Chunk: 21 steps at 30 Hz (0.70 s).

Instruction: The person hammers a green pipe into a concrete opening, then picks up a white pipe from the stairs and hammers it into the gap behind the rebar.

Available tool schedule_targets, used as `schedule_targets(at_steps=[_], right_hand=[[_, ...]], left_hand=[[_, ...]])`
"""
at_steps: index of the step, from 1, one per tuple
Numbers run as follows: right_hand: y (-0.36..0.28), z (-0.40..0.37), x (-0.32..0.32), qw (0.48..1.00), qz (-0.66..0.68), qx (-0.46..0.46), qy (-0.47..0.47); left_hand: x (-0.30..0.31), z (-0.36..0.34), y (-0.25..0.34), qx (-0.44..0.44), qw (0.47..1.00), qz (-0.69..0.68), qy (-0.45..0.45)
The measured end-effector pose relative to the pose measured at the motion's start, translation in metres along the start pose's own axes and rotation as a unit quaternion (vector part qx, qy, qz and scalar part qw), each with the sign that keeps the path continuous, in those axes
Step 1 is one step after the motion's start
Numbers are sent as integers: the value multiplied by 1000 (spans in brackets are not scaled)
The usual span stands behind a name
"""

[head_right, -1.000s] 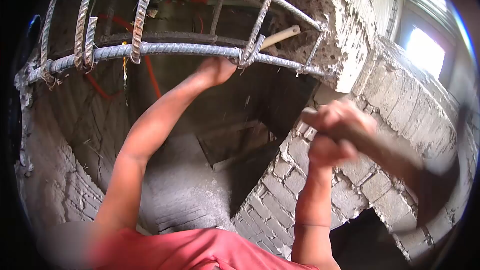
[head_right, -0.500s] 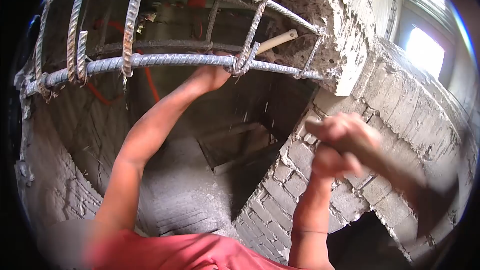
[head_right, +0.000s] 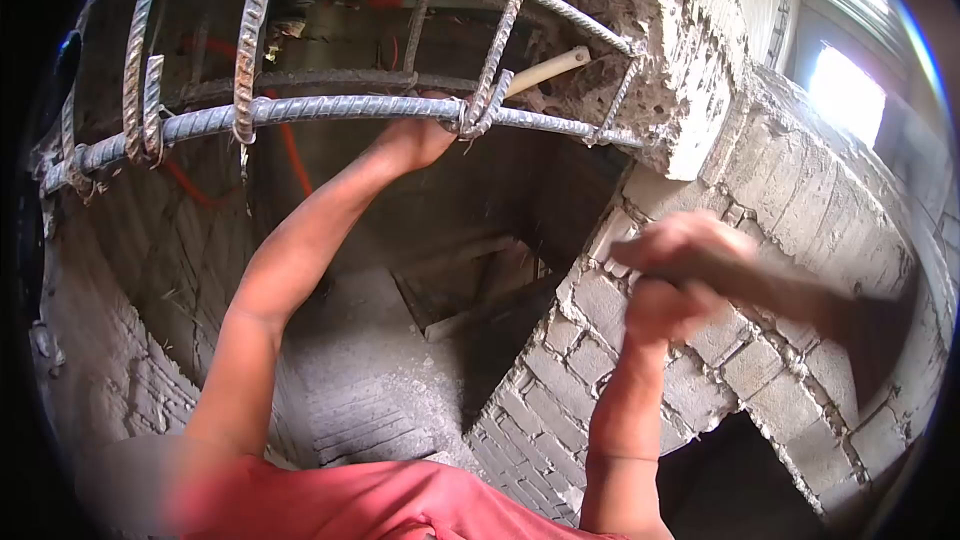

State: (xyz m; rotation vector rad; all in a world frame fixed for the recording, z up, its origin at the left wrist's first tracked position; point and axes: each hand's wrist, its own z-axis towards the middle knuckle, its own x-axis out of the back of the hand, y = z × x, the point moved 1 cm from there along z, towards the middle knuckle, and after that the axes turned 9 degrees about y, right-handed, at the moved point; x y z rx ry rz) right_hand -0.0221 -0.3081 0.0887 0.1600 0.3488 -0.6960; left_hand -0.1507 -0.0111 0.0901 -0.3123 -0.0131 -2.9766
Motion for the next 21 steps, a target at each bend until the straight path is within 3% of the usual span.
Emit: schedule_targets(at_steps=[1, 2, 3, 5, 6, 7, 8, 9, 11, 13, 15, 17, 19, 21], right_hand=[[-9, 11, -3, 993, 77, 76, 56], [-10, 13, -4, 992, 76, 77, 57], [-11, 14, -5, 990, 77, 109, 34], [-16, 13, -6, 982, 77, 171, -13], [37, -6, 4, 985, -109, 122, -62], [91, -24, 7, 970, -202, 112, -72], [130, -41, 27, 912, -342, -143, -173], [130, -55, 28, 903, -330, -223, -163], [99, -58, 24, 924, -291, -216, -122], [79, -59, 28, 959, -154, -227, -73], [52, -37, 18, 995, -46, -91, -16], [15, -5, 2, 998, 52, 38, 27], [12, 1, -9, 994, 67, 82, 14], [9, 3, -19, 982, 93, 164, -20]], left_hand=[[1, 1, 1, 22, 999, 16, -36], [1, 2, 3, 44, 996, 31, -73], [4, 5, 4, 43, 996, 30, -74], [9, 8, 10, 77, 980, 85, -161], [11, 6, 16, 74, 981, 81, -162], [16, 6, 18, 97, 985, 32, -143], [21, 6, 20, 122, 984, -15, -125], [23, 3, 27, 121, 983, -19, -137], [31, 14, 29, 99, 971, 23, -215], [21, 11, 20, 145, 963, 25, -225], [22, 4, 18, 96, 973, 9, -209], [16, 3, 13, 99, 973, 4, -208], [7, 0, 4, 103, 974, -2, -204], [1, -6, 0, 72, 987, -87, -119]])
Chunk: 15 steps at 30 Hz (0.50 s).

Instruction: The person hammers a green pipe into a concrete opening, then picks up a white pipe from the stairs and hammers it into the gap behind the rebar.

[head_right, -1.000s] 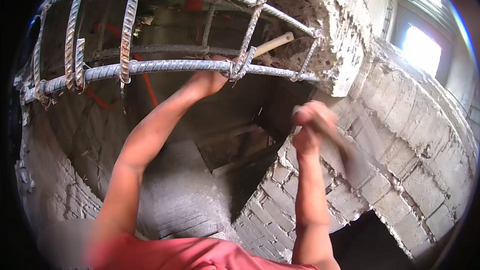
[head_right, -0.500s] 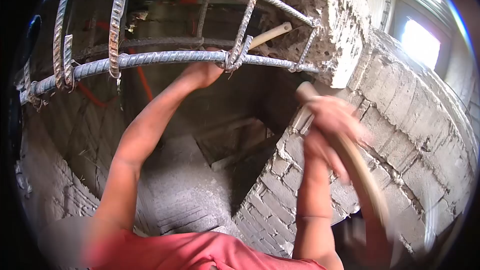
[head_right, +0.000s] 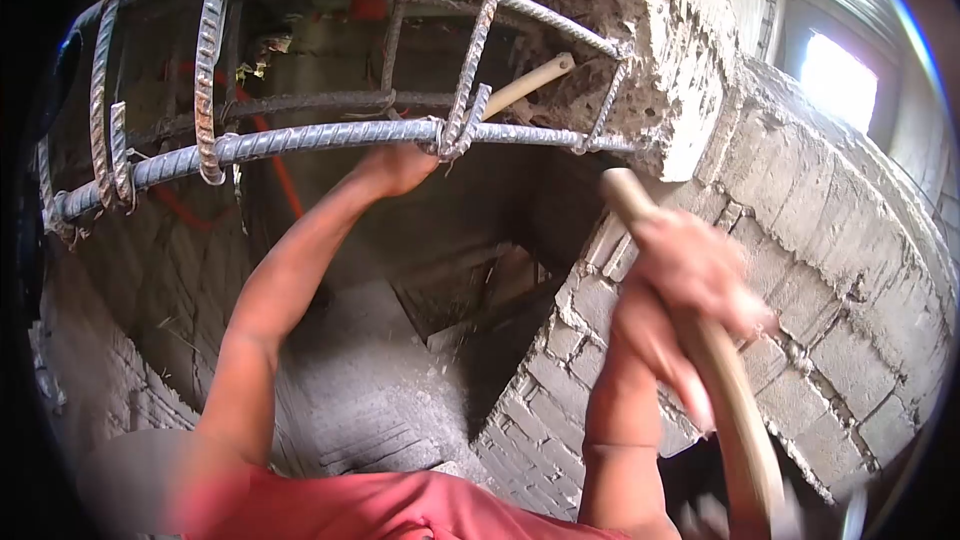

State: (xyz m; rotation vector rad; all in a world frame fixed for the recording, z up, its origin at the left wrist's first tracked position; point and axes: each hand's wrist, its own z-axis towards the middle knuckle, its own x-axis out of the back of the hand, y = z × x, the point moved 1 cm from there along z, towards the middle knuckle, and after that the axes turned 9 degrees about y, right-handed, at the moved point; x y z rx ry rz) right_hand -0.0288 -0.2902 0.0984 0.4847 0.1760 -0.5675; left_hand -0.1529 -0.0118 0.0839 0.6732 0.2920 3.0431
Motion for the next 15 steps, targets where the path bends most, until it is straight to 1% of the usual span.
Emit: schedule_targets(at_steps=[1, 2, 3, 4, 5, 6, 7, 8, 9, 10, 11, 12, 13, 14, 15], right_hand=[[47, -32, 28, 987, -136, 0, -86], [79, -75, 54, 941, -303, -78, -126], [80, -78, 52, 884, -375, -215, -176], [78, -85, 51, 799, -438, -348, -219], [68, -89, 51, 798, -438, -352, -217], [57, -83, 43, 832, -362, -383, -175], [43, -82, 39, 854, -283, -418, -128], [34, -81, 40, 869, -234, -424, -102], [27, -76, 28, 911, -175, -372, -41], [22, -70, 15, 942, -113, -315, 21], [22, -63, 10, 969, -45, -240, 39], [24, -56, 4, 985, 25, -162, 58], [24, -51, -5, 989, 81, -104, 67], [37, -57, -7, 987, 118, -69, 88], [50, -71, 6, 984, -33, -171, 28]], left_hand=[[-1, -1, 5, 69, 997, -29, 5], [1, 2, 11, 68, 997, -30, 10], [2, 1, 15, 100, 994, -41, -12], [2, -1, 19, 131, 989, -51, -39], [1, -3, 22, 162, 983, -62, -68], [0, 0, 22, 162, 983, -61, -61], [-4, -4, 20, 131, 990, -23, -50], [-7, -7, 17, 96, 994, 16, -39], [-12, -5, 5, 105, 987, 86, -88], [-8, -4, 10, 104, 987, 89, -85], [-6, -6, 16, 126, 988, 49, -68], [-3, -7, 21, 146, 988, 10, -50], [-4, -8, 21, 103, 995, 6, -13], [-3, -7, 23, 102, 995, 7, -15], [0, -7, 29, 140, 989, -8, -38]])
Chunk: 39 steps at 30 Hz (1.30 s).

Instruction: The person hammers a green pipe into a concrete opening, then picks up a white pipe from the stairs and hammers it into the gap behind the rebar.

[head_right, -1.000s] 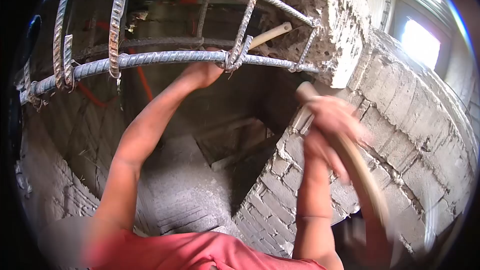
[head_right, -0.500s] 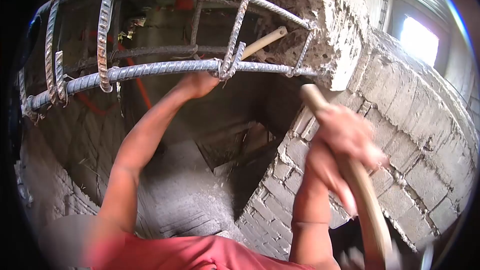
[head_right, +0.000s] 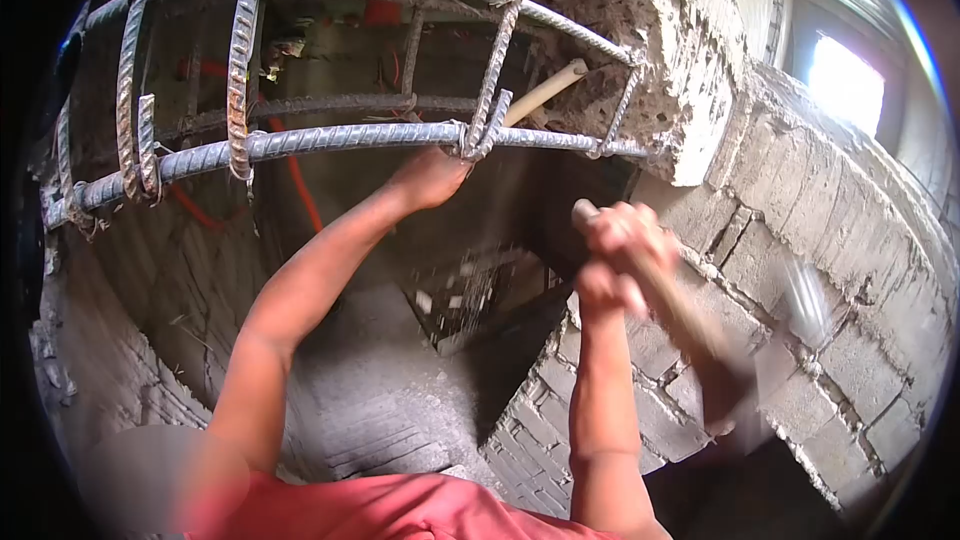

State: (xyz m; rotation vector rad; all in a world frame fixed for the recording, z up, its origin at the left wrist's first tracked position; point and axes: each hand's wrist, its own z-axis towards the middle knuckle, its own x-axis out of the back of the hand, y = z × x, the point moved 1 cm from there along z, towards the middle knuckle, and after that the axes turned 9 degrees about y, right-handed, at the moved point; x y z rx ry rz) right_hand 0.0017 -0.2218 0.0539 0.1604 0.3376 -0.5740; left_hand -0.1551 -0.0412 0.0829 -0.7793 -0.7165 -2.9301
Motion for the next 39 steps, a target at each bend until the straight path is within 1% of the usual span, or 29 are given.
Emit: schedule_targets(at_steps=[1, 2, 3, 4, 5, 6, 7, 8, 9, 10, 11, 12, 13, 14, 15, 16, 17, 19, 23, 25, 26, 27, 29, 30, 31, 35, 36, 37, 39], right_hand=[[19, -5, 15, 982, -159, -93, -38], [38, 0, 24, 945, -278, -150, -91], [37, 5, 21, 883, -394, -209, -142], [26, 4, 20, 864, -442, -199, -136], [21, 9, 15, 866, -441, -194, -138], [14, 4, 16, 887, -387, -225, -115], [6, -2, 17, 904, -333, -252, -90], [-1, -6, 18, 925, -286, -237, -76], [1, -16, 19, 948, -183, -259, -13], [1, -22, 16, 976, -86, -198, 20], [4, -24, 12, 989, 13, -133, 54], [9, -17, 14, 998, -44, -25, 21], [18, -13, 17, 999, -39, -17, -3], [35, -9, 34, 976, -200, -41, -80], [51, -4, 46, 919, -355, -65, -157], [31, 17, 23, 869, -400, -238, -166], [18, 24, 14, 875, -431, -128, -181], [2, 22, 13, 856, -446, -171, -198], [-3, -30, 38, 915, -323, -207, -128], [-7, -66, 57, 933, -192, -268, -143], [-14, -80, 57, 940, -161, -280, -105], [-21, -94, 59, 945, -130, -292, -65], [-23, -124, 79, 948, -35, -313, -50], [-25, -135, 89, 950, -41, -305, -47], [-27, -141, 95, 953, -46, -296, -42], [-63, -146, 108, 928, -44, -368, -48], [-70, -147, 107, 930, -17, -366, -13], [-69, -153, 111, 931, 11, -364, -9], [-75, -155, 110, 936, 47, -349, -18]], left_hand=[[3, 0, 4, 36, 999, -12, -22], [-7, 3, -7, 4, 999, -49, -14], [-14, -1, -7, 7, 998, -53, -20], [-18, -3, -8, -13, 999, -46, -13], [-20, 2, -10, -35, 999, -40, 6], [-24, 3, -11, 29, 998, -56, -16], [-29, 0, -10, 30, 998, -57, -20], [-30, 2, -9, 50, 998, -30, -24], [-29, 4, -6, 70, 997, -2, -26], [-27, 4, -3, 81, 996, -2, -36], [-40, 8, -21, -53, 996, 73, -19], [-42, 7, -23, -49, 997, 66, 12], [-43, 5, -21, -43, 997, 57, 38], [-42, 8, -20, -45, 997, 60, 36], [-39, 11, -17, 33, 999, 23, -2], [-40, 9, -11, 113, 992, -17, -45], [-34, 3, -1, 17, 999, -32, -18], [-66, 10, -34, -123, 989, -11, 82], [-84, 16, -21, -142, 976, 65, 149], [-103, 20, -23, -81, 962, -153, 213], [-116, 28, -32, -125, 953, -116, 251], [-118, 35, -37, -126, 953, -113, 253], [-124, 36, -47, -127, 944, -78, 293], [-132, 44, -50, -186, 908, -61, 371], [-132, 46, -50, -190, 906, -52, 374], [-128, 31, -41, -73, 942, -76, 318], [-129, 24, -33, -26, 953, -212, 216], [-131, 9, -11, 87, 891, -435, 94], [-125, -2, 10, 131, 870, -468, 85]])
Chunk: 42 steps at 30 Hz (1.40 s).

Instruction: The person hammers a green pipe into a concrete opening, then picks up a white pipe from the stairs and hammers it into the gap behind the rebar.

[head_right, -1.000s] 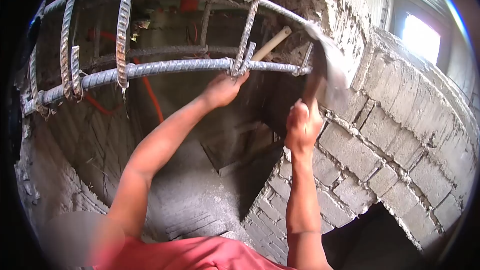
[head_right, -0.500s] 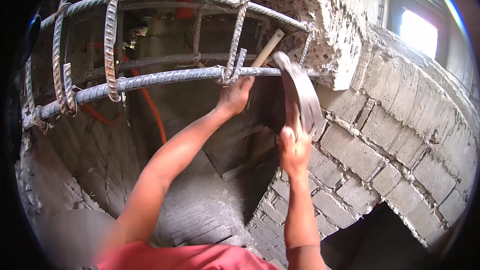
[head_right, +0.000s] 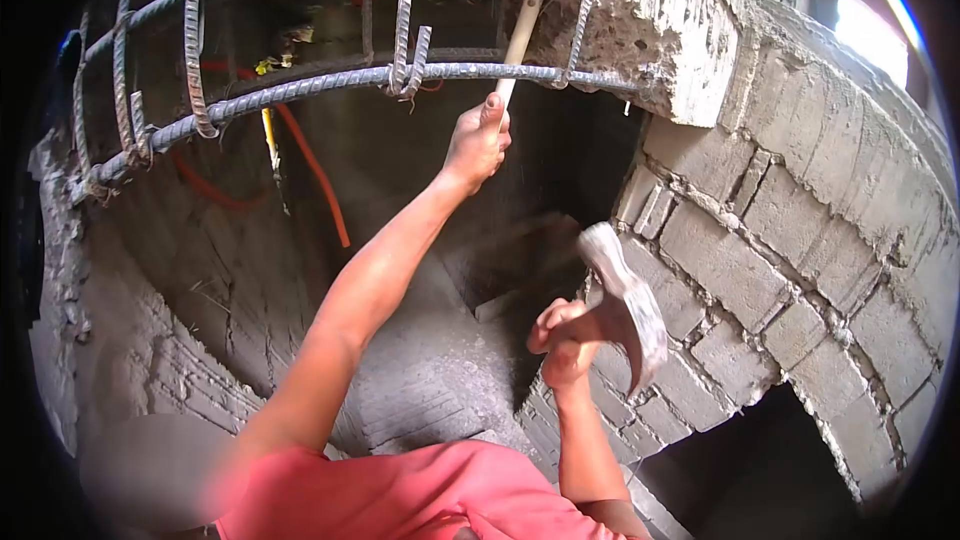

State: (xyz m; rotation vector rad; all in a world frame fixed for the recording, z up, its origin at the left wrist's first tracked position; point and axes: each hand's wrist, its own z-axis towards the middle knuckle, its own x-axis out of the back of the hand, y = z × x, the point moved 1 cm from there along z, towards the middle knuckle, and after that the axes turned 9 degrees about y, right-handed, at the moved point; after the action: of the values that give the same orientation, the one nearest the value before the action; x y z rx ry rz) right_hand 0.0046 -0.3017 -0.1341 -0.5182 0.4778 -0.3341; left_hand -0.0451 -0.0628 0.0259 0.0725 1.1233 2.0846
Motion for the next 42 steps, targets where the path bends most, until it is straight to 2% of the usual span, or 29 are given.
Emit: schedule_targets(at_steps=[1, 2, 3, 4, 8, 9, 10, 12, 13, 14, 16, 17, 18, 19, 20, 22, 23, 24, 26, 28, 29, 32, 33, 34, 36, 37, 38, 40, 42], right_hand=[[7, -6, -3, 999, 14, 40, 30], [4, -15, -5, 998, 56, 3, 23], [8, -18, -2, 996, 83, 13, 10], [12, -28, 4, 994, 108, 16, 0], [26, -69, 42, 998, 54, -31, 11], [27, -82, 50, 996, 70, -55, 18], [32, -84, 53, 993, 86, -75, 22], [37, -91, 60, 990, 63, -123, 29], [43, -97, 69, 989, 63, -128, 28], [56, -105, 80, 987, 52, -148, 20], [71, -121, 87, 983, 42, -178, 13], [76, -126, 87, 978, 58, -193, 58], [81, -141, 86, 968, 75, -214, 108], [97, -158, 97, 946, 149, -264, 112], [77, -147, 85, 961, 100, -242, 84], [69, -145, 86, 973, 52, -221, 34], [74, -148, 89, 977, 54, -206, 11], [79, -147, 90, 982, 54, -181, -11], [71, -135, 76, 982, 43, -185, -6], [59, -122, 69, 980, 19, -195, -37], [64, -123, 73, 976, 19, -211, -50], [66, -112, 67, 982, -1, -186, -34], [44, -100, 56, 974, 0, -224, -29], [39, -93, 55, 975, -3, -222, -28], [34, -76, 53, 983, -21, -183, -22], [26, -65, 48, 987, -16, -158, -26], [21, -54, 41, 988, -19, -154, -23], [9, -30, 26, 1000, -7, -24, 4], [-1, -10, 16, 1000, 3, 5, -2]], left_hand=[[-2, 8, -8, -131, 984, 92, 72], [5, 17, -15, -139, 983, 92, 74], [14, 23, -6, -242, 940, 205, 129], [23, 24, -3, -331, 871, 315, 181], [30, 36, -20, -297, 899, 301, 115], [8, 26, -31, -130, 982, 111, 76], [-15, 5, -17, 44, 998, -43, 17], [-17, 11, -45, -68, 996, -29, 56], [-8, 16, -46, -188, 970, 101, 118], [5, 28, -41, -303, 908, 231, 174], [24, 51, -39, -382, 852, 318, 165], [29, 56, -44, -393, 846, 324, 157], [30, 61, -44, -381, 846, 323, 187], [26, 56, -38, -370, 852, 318, 191], [23, 49, -32, -349, 856, 333, 186], [13, 27, -35, -238, 937, 211, 144], [1, -6, -13, -256, 945, 167, 117], [3, -11, -13, -234, 952, 126, 155], [26, 1, -6, -331, 902, 181, 211], [39, 4, -6, -252, 922, 220, 193], [43, 4, -8, -264, 932, 200, 146], [44, 1, 0, -270, 931, 199, 145], [40, -2, 9, -251, 934, 207, 150], [39, -6, 14, -252, 935, 203, 149], [35, -7, 25, -259, 923, 268, 101], [37, -5, 25, -265, 903, 321, 107], [35, -2, 25, -267, 904, 317, 104], [33, 1, 27, -272, 880, 367, 130], [32, 5, 23, -306, 865, 375, 134]])
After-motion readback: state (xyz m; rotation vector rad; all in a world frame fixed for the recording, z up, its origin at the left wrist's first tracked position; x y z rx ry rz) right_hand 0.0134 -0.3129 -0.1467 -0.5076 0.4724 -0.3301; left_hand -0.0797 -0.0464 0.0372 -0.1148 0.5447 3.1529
